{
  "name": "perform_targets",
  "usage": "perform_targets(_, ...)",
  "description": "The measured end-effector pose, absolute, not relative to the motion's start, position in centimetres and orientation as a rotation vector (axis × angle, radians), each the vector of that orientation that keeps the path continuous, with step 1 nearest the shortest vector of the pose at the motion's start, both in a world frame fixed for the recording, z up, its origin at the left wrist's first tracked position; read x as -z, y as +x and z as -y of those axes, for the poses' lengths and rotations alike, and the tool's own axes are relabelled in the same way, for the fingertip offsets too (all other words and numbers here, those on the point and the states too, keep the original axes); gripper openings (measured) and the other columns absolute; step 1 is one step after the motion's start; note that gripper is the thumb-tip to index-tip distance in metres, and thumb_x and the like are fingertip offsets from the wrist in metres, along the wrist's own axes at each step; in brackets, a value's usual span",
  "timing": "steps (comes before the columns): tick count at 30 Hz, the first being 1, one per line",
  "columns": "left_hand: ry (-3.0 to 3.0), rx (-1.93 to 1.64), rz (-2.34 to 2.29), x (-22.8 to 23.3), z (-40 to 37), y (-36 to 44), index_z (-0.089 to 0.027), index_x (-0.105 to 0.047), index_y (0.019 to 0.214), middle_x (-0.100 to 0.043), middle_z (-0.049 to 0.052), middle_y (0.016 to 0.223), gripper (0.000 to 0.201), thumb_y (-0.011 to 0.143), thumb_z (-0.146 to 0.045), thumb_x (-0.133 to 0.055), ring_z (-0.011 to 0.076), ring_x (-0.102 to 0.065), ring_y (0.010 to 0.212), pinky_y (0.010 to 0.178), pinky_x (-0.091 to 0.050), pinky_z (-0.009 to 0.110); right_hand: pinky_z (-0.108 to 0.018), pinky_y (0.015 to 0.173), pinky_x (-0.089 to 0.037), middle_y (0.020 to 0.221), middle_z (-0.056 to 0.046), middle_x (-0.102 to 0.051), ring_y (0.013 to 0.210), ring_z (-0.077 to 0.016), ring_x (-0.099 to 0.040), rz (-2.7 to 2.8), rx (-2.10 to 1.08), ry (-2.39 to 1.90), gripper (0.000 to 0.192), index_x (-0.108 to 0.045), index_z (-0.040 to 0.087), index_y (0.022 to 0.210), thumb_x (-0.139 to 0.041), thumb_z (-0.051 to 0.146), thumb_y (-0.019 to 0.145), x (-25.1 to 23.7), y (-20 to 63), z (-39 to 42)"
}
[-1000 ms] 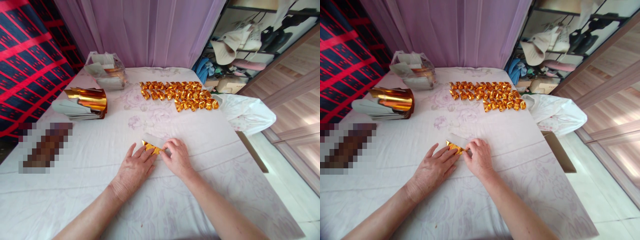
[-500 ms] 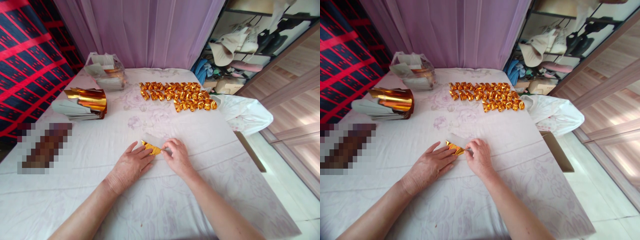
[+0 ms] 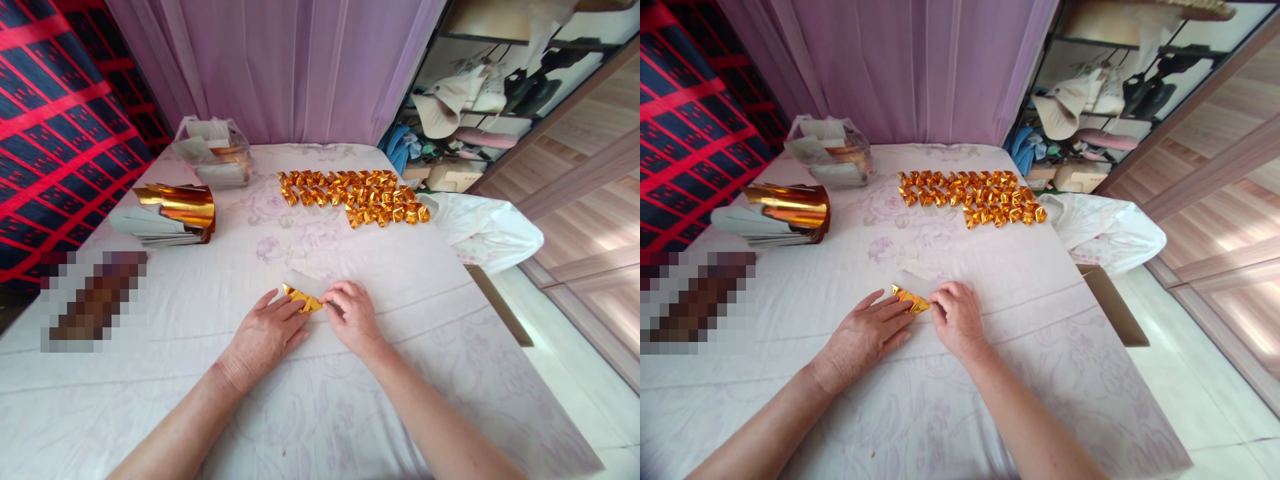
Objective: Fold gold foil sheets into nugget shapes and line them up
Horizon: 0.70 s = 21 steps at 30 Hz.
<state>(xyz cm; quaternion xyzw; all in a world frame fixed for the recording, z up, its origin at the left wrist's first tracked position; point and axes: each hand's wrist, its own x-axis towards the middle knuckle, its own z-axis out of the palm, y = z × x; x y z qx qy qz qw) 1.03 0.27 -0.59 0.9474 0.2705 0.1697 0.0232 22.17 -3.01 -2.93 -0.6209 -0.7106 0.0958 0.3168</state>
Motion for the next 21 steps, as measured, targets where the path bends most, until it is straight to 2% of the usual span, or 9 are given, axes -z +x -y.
perform_targets(7,2.899,-0.480,-0.779,0.4,-0.8,0.7,-0.024,-0.067,0.115,-0.071,0.003,0.119,0.027,0.099,-0.033,-0.047,0.0212,-0.064,0.114,0.108,-0.041,0.043,-0.038,0.083,-0.041,0.095,-0.004,-0.063,0.095,-0.0228,-0.058,1.889,-0.233,-1.727,0.009,-0.067,0.024,0.087,-0.071,0.022,0.079,2.4,21.5,3.2)
perform_targets(12,2.808,-0.542,-0.768,0.7,-1.3,0.0,-0.024,-0.068,0.108,-0.071,0.004,0.119,0.025,0.100,-0.030,-0.046,0.0177,-0.066,0.110,0.108,-0.042,0.044,-0.036,0.083,-0.042,0.095,-0.003,-0.063,0.094,-0.0210,-0.059,1.895,-0.264,-1.685,0.009,-0.068,0.024,0.087,-0.069,0.017,0.081,2.6,21.8,3.1)
perform_targets(16,2.758,-0.669,-0.904,1.1,-2.1,-0.6,-0.021,-0.065,0.114,-0.069,0.008,0.121,0.025,0.098,-0.022,-0.045,0.0166,-0.066,0.108,0.108,-0.042,0.045,-0.037,0.084,-0.042,0.094,-0.003,-0.063,0.094,-0.0212,-0.059,1.905,-0.245,-1.661,0.007,-0.067,0.024,0.087,-0.068,0.018,0.082,2.8,21.9,3.1)
perform_targets(21,2.792,-0.623,-1.063,1.8,-3.0,-1.2,-0.021,-0.064,0.119,-0.067,0.009,0.126,0.029,0.095,-0.021,-0.049,0.0253,-0.059,0.120,0.108,-0.038,0.054,-0.038,0.084,-0.042,0.095,-0.004,-0.063,0.095,-0.0227,-0.058,1.939,-0.249,-1.645,0.012,-0.067,0.023,0.090,-0.070,0.019,0.079,2.4,21.9,3.3)
